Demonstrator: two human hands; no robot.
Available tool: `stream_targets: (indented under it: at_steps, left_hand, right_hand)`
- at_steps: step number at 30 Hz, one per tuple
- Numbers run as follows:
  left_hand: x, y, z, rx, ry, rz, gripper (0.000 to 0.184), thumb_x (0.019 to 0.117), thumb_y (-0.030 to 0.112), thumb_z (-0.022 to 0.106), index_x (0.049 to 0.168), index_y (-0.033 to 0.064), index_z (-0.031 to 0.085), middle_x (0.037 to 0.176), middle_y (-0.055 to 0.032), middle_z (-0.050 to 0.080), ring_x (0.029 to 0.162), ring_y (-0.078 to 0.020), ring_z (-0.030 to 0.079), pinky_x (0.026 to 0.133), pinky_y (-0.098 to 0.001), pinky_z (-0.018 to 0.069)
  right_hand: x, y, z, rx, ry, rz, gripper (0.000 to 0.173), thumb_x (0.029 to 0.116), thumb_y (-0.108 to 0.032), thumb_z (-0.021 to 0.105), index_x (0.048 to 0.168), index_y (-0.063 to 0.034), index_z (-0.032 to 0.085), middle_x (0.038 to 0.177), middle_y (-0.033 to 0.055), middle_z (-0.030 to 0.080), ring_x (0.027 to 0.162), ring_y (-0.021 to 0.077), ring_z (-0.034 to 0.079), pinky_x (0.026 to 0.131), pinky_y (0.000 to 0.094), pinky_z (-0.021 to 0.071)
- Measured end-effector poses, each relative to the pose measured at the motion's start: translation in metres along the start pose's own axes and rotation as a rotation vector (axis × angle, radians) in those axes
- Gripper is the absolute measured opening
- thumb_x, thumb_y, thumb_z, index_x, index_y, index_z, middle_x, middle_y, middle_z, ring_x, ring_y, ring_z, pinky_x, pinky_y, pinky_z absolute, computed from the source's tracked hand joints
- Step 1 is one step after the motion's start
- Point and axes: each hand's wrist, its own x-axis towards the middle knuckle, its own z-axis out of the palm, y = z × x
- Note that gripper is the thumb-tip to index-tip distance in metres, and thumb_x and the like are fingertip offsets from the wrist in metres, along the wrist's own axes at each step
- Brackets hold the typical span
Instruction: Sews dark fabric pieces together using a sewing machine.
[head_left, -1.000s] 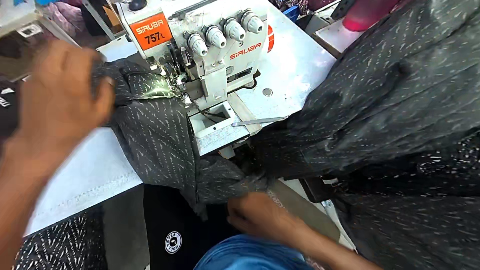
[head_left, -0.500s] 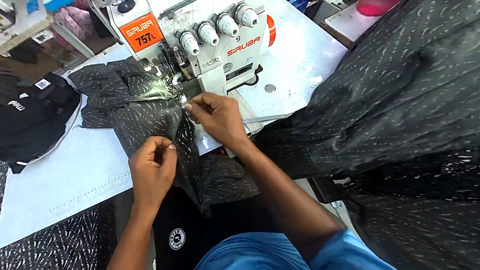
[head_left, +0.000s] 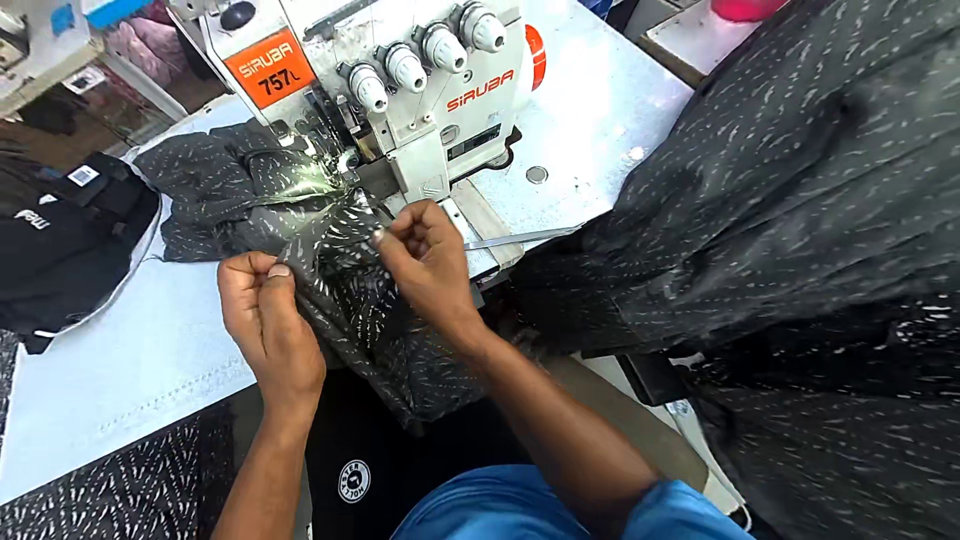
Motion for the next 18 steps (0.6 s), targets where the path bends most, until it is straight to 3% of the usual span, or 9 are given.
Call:
stream_targets:
  at_steps: [3, 8, 13, 16, 18]
  left_hand:
    - [-0.007, 0.010, 0.006, -0.123, -0.018, -0.113, 0.019, 0.1032, 0.009, 0.038, 0.103, 0.0171, 0.055, 0.084, 0.0089, 0.058, 0.073, -0.0015, 0.060, 0.066, -0.0196, 0.0544]
    - [-0.029, 0.013, 0.014, -0.298, -0.125, -0.330, 0.022, 0.1025, 0.014, 0.036, 0.098, 0.0180, 0.058, 0.082, 0.0051, 0.060, 0.071, -0.0038, 0.061, 0.063, -0.0219, 0.0551]
    - [-0.035, 0.019, 0.013, -0.526, -0.125, -0.475, 0.029, 0.1035, 0.018, 0.032, 0.098, 0.0169, 0.060, 0.089, 0.0013, 0.065, 0.081, -0.0068, 0.067, 0.071, -0.0262, 0.0594]
    - [-0.038, 0.022, 0.016, -0.558, -0.133, -0.461, 0.029, 0.1034, 0.019, 0.033, 0.099, 0.0168, 0.061, 0.091, 0.0005, 0.066, 0.085, -0.0080, 0.067, 0.075, -0.0282, 0.0594]
    - [-0.035, 0.020, 0.015, -0.345, -0.152, -0.352, 0.022, 0.0999, 0.014, 0.036, 0.095, 0.0186, 0.057, 0.083, 0.0038, 0.061, 0.075, -0.0056, 0.063, 0.067, -0.0243, 0.0569]
  right_hand:
    - [0.000, 0.002, -0.006, -0.102, 0.087, -0.057, 0.011, 0.0905, -0.003, 0.065, 0.100, -0.0046, 0.060, 0.072, 0.0019, 0.061, 0.055, 0.0087, 0.055, 0.048, 0.0238, 0.0470]
    - [-0.003, 0.006, -0.004, -0.165, 0.109, -0.056, 0.012, 0.0915, -0.003, 0.065, 0.103, -0.0046, 0.061, 0.076, 0.0030, 0.063, 0.050, 0.0087, 0.052, 0.044, 0.0240, 0.0455]
    - [-0.005, 0.007, -0.012, -0.188, 0.154, -0.144, 0.011, 0.0893, 0.003, 0.058, 0.096, -0.0028, 0.064, 0.095, 0.0075, 0.070, 0.058, 0.0081, 0.056, 0.048, 0.0232, 0.0467]
    - [-0.006, 0.005, -0.010, -0.245, 0.087, -0.144, 0.020, 0.0908, 0.005, 0.052, 0.098, -0.0024, 0.070, 0.091, 0.0063, 0.066, 0.068, 0.0095, 0.058, 0.058, 0.0247, 0.0501]
    - [-0.008, 0.003, -0.015, -0.265, -0.028, -0.125, 0.028, 0.0909, 0.006, 0.050, 0.096, -0.0049, 0.076, 0.095, 0.0052, 0.071, 0.086, 0.0104, 0.066, 0.073, 0.0271, 0.0560]
